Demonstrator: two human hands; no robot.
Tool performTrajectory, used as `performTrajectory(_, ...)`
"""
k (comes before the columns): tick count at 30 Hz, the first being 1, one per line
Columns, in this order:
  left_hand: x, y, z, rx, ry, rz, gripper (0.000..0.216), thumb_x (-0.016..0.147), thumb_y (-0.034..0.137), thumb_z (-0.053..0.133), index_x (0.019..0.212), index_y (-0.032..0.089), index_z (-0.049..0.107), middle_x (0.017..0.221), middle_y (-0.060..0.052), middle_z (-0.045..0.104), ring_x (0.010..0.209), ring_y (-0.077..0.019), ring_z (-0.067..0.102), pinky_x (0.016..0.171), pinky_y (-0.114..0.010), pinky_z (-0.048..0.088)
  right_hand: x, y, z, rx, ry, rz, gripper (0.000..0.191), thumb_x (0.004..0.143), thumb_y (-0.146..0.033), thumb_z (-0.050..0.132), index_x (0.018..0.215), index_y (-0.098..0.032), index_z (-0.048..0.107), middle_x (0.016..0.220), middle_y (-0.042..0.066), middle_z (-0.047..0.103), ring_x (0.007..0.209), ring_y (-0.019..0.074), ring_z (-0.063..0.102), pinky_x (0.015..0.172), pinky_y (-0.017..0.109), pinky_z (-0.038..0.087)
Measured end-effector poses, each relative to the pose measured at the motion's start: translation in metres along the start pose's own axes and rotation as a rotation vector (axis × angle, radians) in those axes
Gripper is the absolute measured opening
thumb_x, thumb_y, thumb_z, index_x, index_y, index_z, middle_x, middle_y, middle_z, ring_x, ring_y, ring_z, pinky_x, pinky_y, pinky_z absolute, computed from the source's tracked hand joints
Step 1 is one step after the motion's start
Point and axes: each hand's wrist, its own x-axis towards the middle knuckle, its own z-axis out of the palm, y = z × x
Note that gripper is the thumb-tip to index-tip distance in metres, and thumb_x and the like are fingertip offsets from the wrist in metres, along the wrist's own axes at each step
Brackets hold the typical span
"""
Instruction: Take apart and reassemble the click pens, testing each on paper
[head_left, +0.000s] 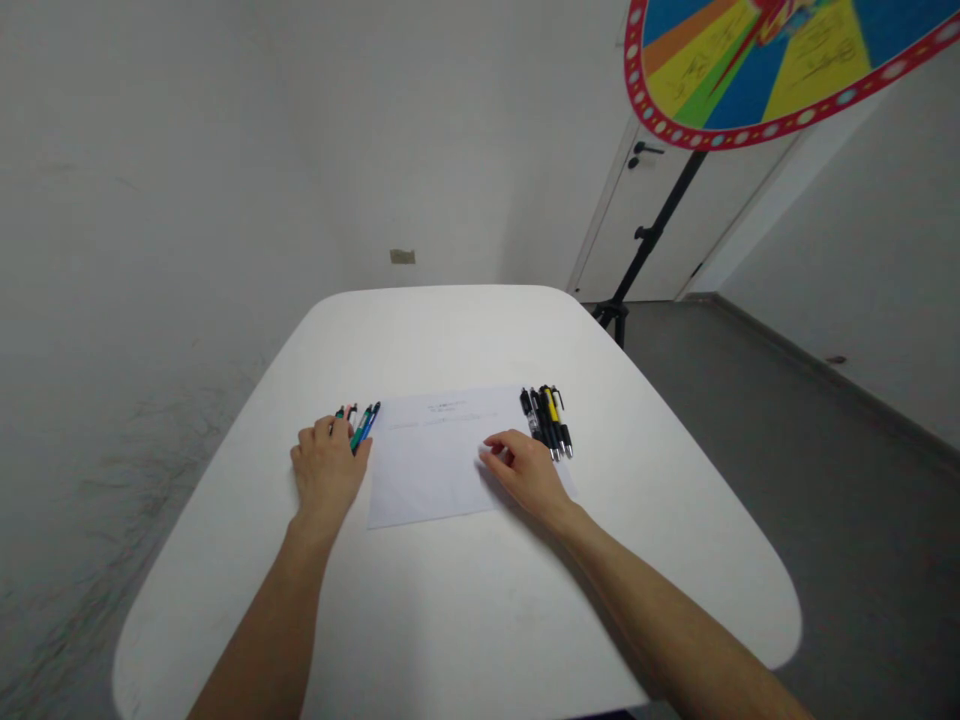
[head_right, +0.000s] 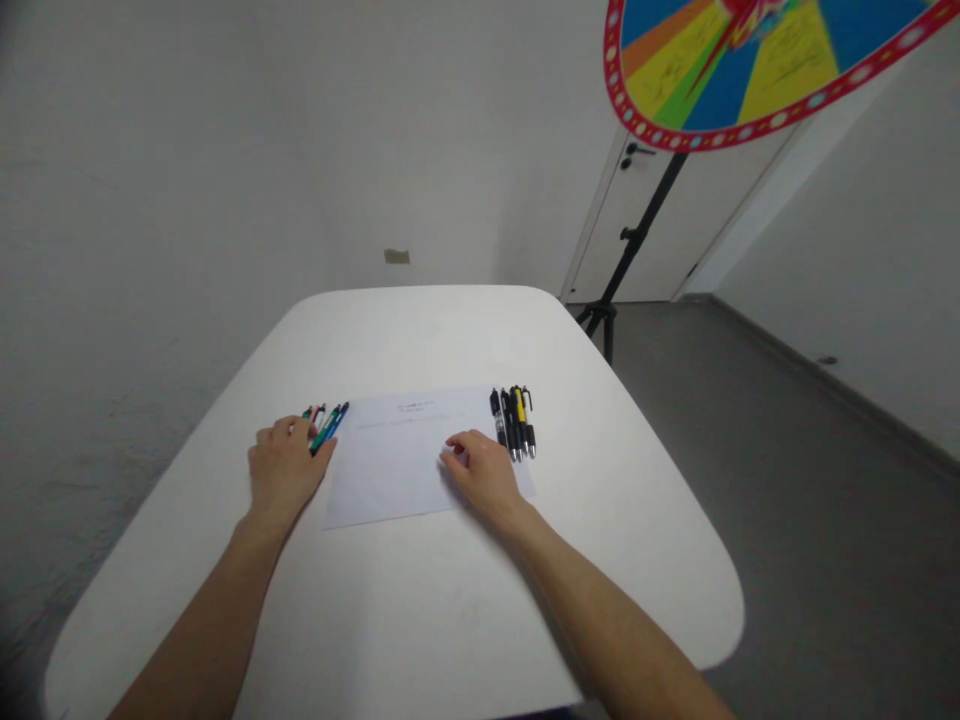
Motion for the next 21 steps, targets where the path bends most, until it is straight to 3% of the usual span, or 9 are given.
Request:
performTrajectory(13, -0.002, 0.007, -0.004, 0.079, -0.001, -0.031, 0.036, 0.088, 0.035, 0.043, 0.102, 0.011, 0.065, 0.109, -0.017, 0.060, 0.102, -0.0338, 0.049, 0.077, -0.041, 0.038, 0.000, -0.002, 0.000, -0.008, -0.013, 0.005, 0.011, 0.083, -0.025, 0.062, 0.090, -0.019, 0.069, 0.082, 0.003, 0.070, 0.068, 0.0143, 0.061, 0.068, 0.028, 0.046)
performTrajectory(18, -0.001, 0.009, -0.005, 0.048, 0.092, -0.068, 0.035, 0.089, 0.035, 0.041, 0.100, 0.013, 0.065, 0.105, -0.016, 0.062, 0.101, -0.0332, 0.050, 0.078, -0.042, 0.035, -0.001, -0.002, 0.000, 0.007, -0.005, 0.011, 0.011, 0.083, -0.025, 0.062, 0.090, -0.019, 0.069, 0.082, 0.003, 0.070, 0.067, 0.0138, 0.060, 0.068, 0.028, 0.047)
performTrajectory(21, -0.002, 0.012, -0.004, -0.069, 0.158, 0.005, 0.034, 0.092, 0.038, 0.041, 0.093, 0.015, 0.065, 0.094, -0.013, 0.065, 0.093, -0.0293, 0.055, 0.079, -0.040, 0.035, -0.001, -0.005, -0.001, 0.083, -0.007, 0.030, 0.012, 0.081, -0.026, 0.063, 0.089, -0.018, 0.069, 0.081, 0.003, 0.069, 0.065, 0.0132, 0.058, 0.066, 0.028, 0.046)
